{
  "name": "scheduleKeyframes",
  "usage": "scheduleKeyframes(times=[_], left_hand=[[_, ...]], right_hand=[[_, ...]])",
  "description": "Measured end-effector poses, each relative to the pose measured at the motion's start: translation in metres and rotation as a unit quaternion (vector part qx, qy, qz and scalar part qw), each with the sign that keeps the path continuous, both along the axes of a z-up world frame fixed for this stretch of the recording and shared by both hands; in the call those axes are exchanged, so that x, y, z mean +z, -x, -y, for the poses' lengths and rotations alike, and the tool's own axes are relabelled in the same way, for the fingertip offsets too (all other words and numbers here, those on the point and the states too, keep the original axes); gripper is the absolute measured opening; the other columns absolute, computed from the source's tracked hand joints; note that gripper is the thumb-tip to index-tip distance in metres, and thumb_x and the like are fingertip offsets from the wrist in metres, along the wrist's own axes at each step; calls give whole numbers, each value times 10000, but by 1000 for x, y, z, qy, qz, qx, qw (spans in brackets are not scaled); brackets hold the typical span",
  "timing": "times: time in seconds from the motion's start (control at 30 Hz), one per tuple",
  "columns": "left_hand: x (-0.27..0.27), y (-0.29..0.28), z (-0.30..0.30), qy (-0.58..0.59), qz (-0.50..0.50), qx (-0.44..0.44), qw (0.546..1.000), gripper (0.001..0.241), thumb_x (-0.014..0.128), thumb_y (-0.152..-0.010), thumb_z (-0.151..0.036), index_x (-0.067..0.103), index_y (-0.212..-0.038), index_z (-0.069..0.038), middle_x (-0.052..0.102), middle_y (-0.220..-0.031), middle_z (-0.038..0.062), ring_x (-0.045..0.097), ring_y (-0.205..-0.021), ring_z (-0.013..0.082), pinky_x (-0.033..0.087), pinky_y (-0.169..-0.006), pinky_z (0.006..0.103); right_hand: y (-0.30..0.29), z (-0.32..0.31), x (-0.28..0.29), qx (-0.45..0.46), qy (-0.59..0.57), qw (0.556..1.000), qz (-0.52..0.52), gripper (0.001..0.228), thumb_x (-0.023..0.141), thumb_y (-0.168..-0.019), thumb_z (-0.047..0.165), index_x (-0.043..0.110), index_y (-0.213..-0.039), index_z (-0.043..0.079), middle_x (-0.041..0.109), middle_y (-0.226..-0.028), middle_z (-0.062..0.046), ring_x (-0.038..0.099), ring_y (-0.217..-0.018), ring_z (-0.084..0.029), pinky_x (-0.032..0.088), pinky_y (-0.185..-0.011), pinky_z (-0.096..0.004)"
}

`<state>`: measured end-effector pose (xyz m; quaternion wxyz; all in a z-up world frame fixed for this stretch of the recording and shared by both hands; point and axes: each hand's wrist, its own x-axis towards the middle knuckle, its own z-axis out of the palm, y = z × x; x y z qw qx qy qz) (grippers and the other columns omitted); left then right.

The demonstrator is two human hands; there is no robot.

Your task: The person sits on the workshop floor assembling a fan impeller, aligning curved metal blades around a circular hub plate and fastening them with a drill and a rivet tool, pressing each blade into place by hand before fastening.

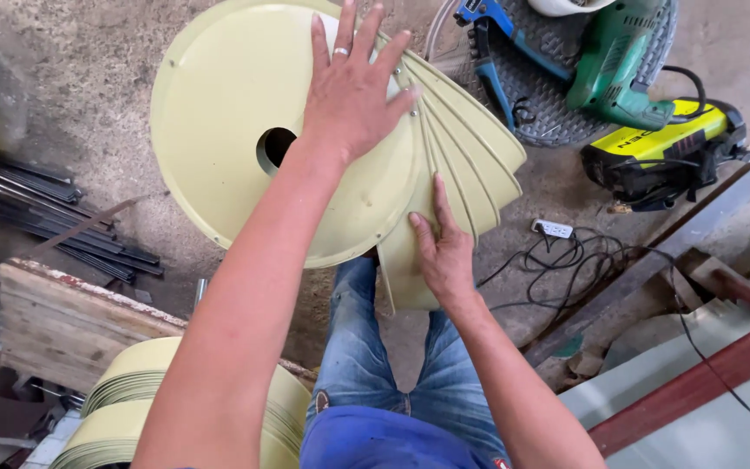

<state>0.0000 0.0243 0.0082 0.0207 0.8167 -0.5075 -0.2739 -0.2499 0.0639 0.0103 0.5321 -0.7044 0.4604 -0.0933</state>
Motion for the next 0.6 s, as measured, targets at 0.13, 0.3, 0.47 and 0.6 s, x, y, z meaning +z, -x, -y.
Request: scheduleKeyframes(times=[0.13,0.3,0.47,0.6], left_hand=[[61,10,-2,-153,-6,-8,988,1287,796,-607,-740,141,-1615,-282,-9,-1694,102,-57,-1540,362,-29,-1208,685],[61,22,-19,-208,32,39,977,1580,870,-447,-771,8,-1673,-268,-138,-1719,121,-127,-1569,430,-6,-1109,866],[53,23,-23,-195,23,39,980,1598,839,-437,-818,-7,-1676,-267,-158,-1718,119,-157,-1563,424,-35,-1109,872],[57,22,-21,-199,17,46,979,1573,823,-459,-823,-17,-1670,-271,-166,-1718,117,-179,-1558,422,-67,-1107,863]], right_hand=[[-3,-2,0,-11,-27,999,-18,661,697,-994,161,401,-1585,144,663,-1389,-217,646,-1316,-263,497,-1079,-352],[-1,1,1,28,-39,999,-6,702,681,-1009,173,328,-1616,182,652,-1383,-253,643,-1310,-314,507,-1049,-380],[-12,46,51,138,-33,969,-203,677,719,-983,300,402,-1578,250,731,-1080,-195,718,-1015,-348,555,-874,-414],[44,115,11,51,94,963,-248,430,791,-958,348,702,-1341,174,738,-884,-105,730,-761,-271,587,-740,-429]])
